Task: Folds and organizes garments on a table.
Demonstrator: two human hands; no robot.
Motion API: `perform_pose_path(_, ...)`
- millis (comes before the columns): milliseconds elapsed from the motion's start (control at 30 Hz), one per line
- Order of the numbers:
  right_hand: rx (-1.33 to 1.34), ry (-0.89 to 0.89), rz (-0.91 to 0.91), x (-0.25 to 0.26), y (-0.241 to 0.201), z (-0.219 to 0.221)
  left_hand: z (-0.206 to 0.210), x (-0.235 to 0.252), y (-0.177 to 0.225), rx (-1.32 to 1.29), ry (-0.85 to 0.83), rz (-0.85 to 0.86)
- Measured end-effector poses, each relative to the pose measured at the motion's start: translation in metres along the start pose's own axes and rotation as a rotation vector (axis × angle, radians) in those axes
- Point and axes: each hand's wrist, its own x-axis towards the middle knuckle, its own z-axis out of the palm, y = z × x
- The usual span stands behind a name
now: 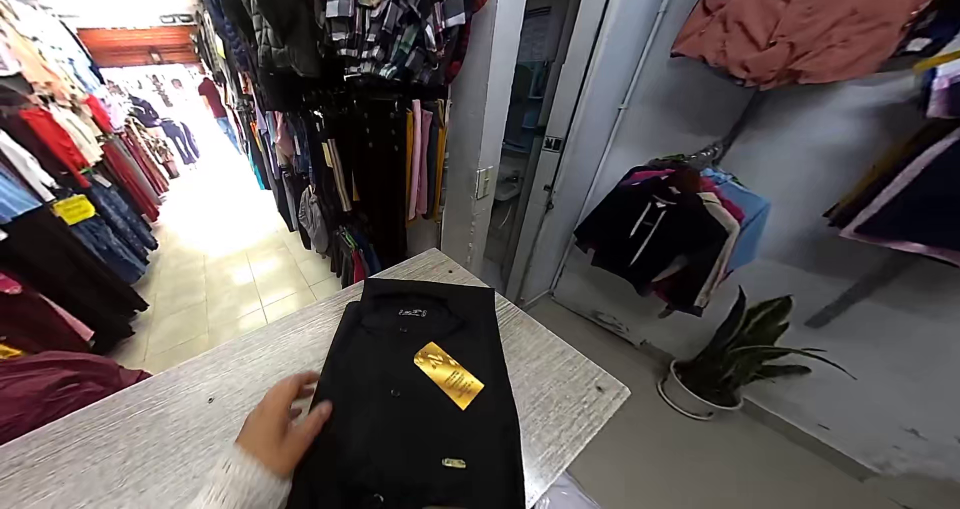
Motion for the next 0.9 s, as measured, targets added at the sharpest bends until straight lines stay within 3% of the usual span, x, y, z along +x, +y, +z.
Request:
perform_pose_path(100, -0.280, 0.434, 0.091, -0.018, 0.048, -0.041, 0.010, 0.056, 0.000, -0.112, -0.018, -0.194)
perform_pose_path(167, -0.318, 0.561, 0.289, -0.018, 0.083, -0.058, 0.012, 0.075, 0.008, -0.226, -0.007, -0.227)
perform_pose_path(300, 0.144, 0.547, 0.581, -0.002, 0.097, -0.059, 0.016, 0.087, 0.022, -0.397, -0.037, -0.285)
perform_pose_path(467, 0.498, 0.580, 0.638, 0.009, 0.097, -0.065, 0.014, 0.080, 0.020, -0.678, -0.084, -0.293)
perform_pose_path(600, 0.621, 0.512, 0.556, 0.011, 0.096, -0.064, 0.017, 0.076, 0.008, -1.024, -0.149, -0.074)
perform_pose_path(733, 0.762, 0.539, 0.259, 0.019, 0.085, -0.059, 0.005, 0.061, 0.003, -1.303, -0.186, 0.161)
perform_pose_path(867, 0.618, 0.342, -0.148, 0.023, 0.040, -0.056, -0.016, 0.020, 0.010, -1.215, -0.104, 0.682)
perform_pose_path(900, 0.508, 0.287, -0.232, 0.025, 0.022, -0.054, -0.020, 0.002, 0.020, -1.133, 0.070, 0.746)
